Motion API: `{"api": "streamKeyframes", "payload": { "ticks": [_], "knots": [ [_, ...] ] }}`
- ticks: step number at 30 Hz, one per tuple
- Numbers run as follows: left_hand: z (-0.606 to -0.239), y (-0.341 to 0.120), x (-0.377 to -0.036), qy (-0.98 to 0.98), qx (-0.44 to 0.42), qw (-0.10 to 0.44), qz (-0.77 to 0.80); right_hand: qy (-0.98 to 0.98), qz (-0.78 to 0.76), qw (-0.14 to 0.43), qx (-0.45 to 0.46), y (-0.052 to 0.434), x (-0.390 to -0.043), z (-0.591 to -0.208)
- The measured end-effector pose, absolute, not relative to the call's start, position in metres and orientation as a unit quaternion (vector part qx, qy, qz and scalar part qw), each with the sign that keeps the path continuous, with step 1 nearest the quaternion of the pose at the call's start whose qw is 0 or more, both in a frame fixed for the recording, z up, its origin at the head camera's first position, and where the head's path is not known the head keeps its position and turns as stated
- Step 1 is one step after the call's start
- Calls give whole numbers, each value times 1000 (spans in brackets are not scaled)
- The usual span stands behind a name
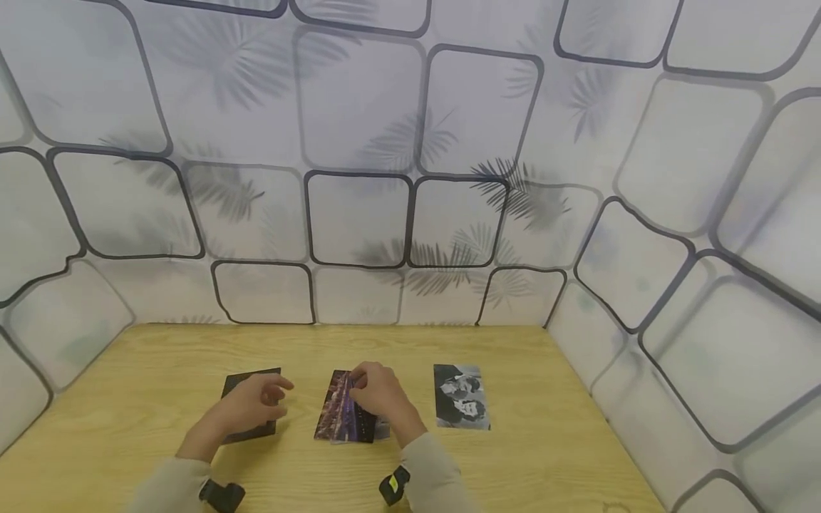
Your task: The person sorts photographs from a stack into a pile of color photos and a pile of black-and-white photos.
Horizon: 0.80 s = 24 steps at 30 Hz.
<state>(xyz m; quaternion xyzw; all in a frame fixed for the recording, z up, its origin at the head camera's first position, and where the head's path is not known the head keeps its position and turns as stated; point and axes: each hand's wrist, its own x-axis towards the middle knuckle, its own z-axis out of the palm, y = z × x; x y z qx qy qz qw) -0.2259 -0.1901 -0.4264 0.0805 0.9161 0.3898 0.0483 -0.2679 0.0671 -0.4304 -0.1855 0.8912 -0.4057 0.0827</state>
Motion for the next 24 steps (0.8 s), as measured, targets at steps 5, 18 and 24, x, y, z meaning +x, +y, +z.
{"api": "streamKeyframes", "payload": {
  "ticks": [5, 18, 24],
  "knots": [
    [-433, -167, -232, 908, 75, 50, 409, 886, -429, 88, -154, 85, -270, -434],
    [-449, -129, -249, 905, 87, 36, 414, 868, -471, 110, -108, 96, -266, -443],
    [-449, -122, -249, 900, 87, 25, 426, 863, -482, 114, -101, 99, -266, -445]
  ]
}}
